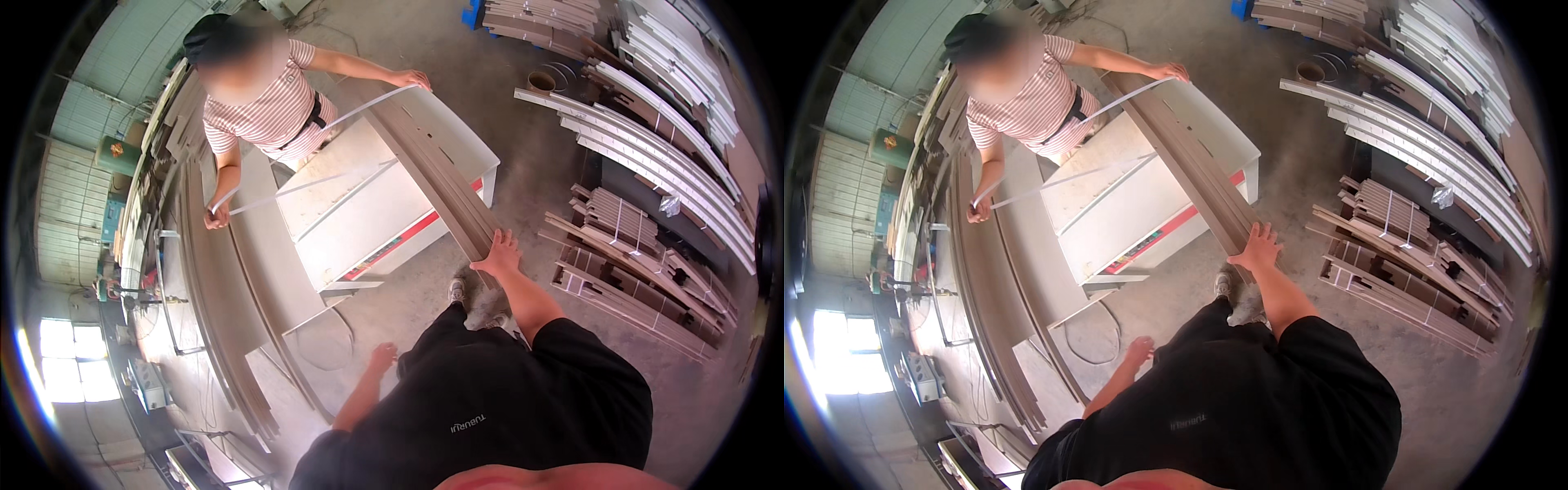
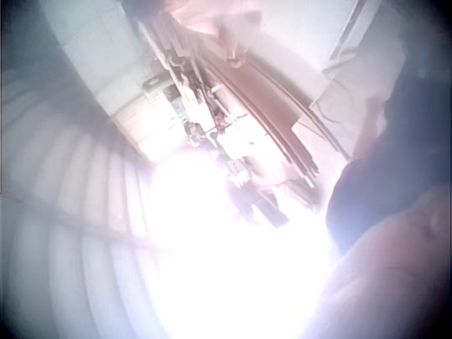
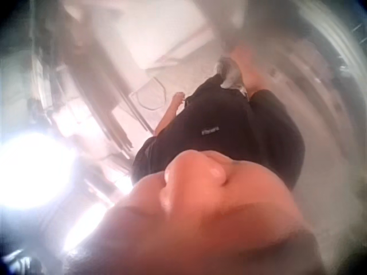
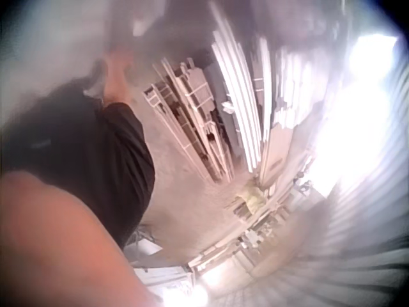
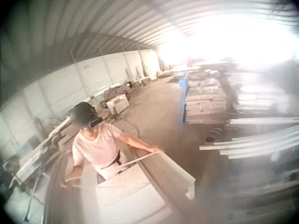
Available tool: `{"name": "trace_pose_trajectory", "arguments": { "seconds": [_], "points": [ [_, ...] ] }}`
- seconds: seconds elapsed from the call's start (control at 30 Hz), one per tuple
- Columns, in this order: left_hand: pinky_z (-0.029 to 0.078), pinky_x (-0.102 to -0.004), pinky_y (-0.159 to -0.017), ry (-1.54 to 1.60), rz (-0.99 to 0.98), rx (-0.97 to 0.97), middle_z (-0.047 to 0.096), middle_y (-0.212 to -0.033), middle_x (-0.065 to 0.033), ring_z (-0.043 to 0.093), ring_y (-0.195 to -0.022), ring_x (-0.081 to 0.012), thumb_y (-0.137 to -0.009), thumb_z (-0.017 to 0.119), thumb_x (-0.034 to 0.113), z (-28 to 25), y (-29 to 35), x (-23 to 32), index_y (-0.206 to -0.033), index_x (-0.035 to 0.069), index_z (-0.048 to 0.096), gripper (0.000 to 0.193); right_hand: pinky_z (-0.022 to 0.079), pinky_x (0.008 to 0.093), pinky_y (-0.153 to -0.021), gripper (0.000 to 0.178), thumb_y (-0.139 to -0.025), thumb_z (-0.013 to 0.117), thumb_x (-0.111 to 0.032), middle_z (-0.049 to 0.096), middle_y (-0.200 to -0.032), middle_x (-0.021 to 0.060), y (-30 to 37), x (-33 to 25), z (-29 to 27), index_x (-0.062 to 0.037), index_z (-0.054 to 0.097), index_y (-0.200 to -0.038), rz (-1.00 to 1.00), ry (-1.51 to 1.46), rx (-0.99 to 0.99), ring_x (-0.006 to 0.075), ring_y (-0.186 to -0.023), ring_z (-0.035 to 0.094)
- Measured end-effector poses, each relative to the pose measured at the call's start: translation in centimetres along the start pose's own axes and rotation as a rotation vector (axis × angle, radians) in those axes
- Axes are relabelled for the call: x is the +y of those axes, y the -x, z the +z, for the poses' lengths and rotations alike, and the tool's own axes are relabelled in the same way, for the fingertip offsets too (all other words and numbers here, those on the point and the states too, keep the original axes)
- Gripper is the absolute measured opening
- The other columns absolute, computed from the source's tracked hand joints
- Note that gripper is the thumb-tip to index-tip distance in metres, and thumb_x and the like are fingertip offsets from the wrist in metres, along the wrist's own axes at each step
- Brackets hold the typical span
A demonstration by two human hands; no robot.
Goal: The person repeatedly picks up long wooden planks from a stack on the floor, carries them to a white machine, and places them down. This process is repeated multiple times with different planks in a workshop setting.
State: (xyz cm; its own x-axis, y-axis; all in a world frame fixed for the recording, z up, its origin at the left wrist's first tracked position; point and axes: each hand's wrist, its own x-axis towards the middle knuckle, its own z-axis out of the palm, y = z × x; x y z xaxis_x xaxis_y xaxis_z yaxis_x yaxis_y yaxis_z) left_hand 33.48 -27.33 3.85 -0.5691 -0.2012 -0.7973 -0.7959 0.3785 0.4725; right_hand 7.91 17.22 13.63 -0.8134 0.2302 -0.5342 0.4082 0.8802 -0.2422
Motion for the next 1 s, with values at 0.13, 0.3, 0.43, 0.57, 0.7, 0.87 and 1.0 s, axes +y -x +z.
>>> {"name": "trace_pose_trajectory", "arguments": {
  "seconds": [0.13,0.3,0.43,0.57,0.7,0.87,1.0],
  "points": [
    [0.057,-0.0396,-0.086,-0.27,0.278,0.023,0.076,-0.106,-0.0157,0.073,-0.099,-0.0267,-0.096,0.065,0.037,5.1,0.7,2.4,-0.126,0.007,0.068,0.042,0.032,0.0665,-0.115,0.136,-0.059,0.091,-0.062,0.019,-0.168,0.0202,0.0,1.5,1.1,-0.0121,0.02,-0.163,0.008,-0.007,0.03,0.0432,-0.153,0.026],
    [0.055,-0.042,-0.095,-0.369,0.479,0.002,0.075,-0.113,-0.0165,0.071,-0.108,-0.0319,-0.096,0.064,0.038,5.6,-0.9,2.5,-0.126,0.012,0.069,0.04,0.032,0.0663,-0.115,0.137,-0.058,0.091,-0.063,0.02,-0.168,0.0202,0.0,1.3,1.0,-0.0121,0.02,-0.163,-0.002,0.026,0.066,0.0433,-0.152,0.027],
    [0.056,-0.0447,-0.093,-0.977,0.846,-0.18,0.073,-0.112,-0.0124,0.069,-0.109,-0.0326,-0.093,0.065,0.027,2.0,-6.6,-1.0,-0.119,0.017,0.072,0.029,0.034,0.0656,-0.114,0.137,-0.056,0.092,-0.062,0.02,-0.168,0.0207,0.3,0.3,0.7,-0.0113,0.021,-0.162,0.006,0.015,0.05,0.0433,-0.151,0.029],
    [0.059,-0.0444,-0.085,-1.044,0.7,-0.309,0.072,-0.108,-0.0086,0.069,-0.106,-0.0314,-0.088,0.066,0.02,-3.5,-10.1,1.7,-0.11,0.017,0.072,0.023,0.036,0.0657,-0.113,0.137,-0.054,0.093,-0.062,0.021,-0.168,0.0204,0.0,-0.2,0.6,-0.0106,0.023,-0.161,0.04,0.02,0.039,0.043,-0.15,0.031],
    [0.059,-0.0409,-0.076,-0.219,0.061,-0.189,0.072,-0.098,-0.0092,0.071,-0.096,-0.028,-0.087,0.066,0.02,-5.4,-12.3,8.3,-0.102,0.014,0.07,0.016,0.037,0.0657,-0.112,0.137,-0.053,0.093,-0.062,0.022,-0.168,0.0202,0.0,-0.4,1.3,-0.0113,0.024,-0.16,0.037,0.029,0.092,0.0435,-0.15,0.031],
    [0.057,-0.0383,-0.072,-0.456,0.295,-0.312,0.074,-0.094,-0.0103,0.074,-0.084,-0.0239,-0.093,0.062,0.029,-6.7,-19.9,12.1,-0.107,0.009,0.07,0.026,0.039,0.0664,-0.11,0.137,-0.052,0.094,-0.062,0.022,-0.169,0.0184,-0.1,-1.9,0.5,-0.0156,0.024,-0.161,0.099,0.046,0.017,0.0444,-0.151,0.03],
    [0.054,-0.0321,-0.06,-0.356,0.428,-0.245,0.074,-0.089,-0.0068,0.071,-0.073,-0.0177,-0.092,0.064,0.034,-6.1,-22.8,15.3,-0.111,0.006,0.071,0.035,0.039,0.0659,-0.111,0.139,-0.052,0.094,-0.063,0.021,-0.169,0.0176,-0.6,-2.5,1.1,-0.0182,0.021,-0.162,0.138,0.071,0.012,0.0451,-0.151,0.03]
  ]
}}
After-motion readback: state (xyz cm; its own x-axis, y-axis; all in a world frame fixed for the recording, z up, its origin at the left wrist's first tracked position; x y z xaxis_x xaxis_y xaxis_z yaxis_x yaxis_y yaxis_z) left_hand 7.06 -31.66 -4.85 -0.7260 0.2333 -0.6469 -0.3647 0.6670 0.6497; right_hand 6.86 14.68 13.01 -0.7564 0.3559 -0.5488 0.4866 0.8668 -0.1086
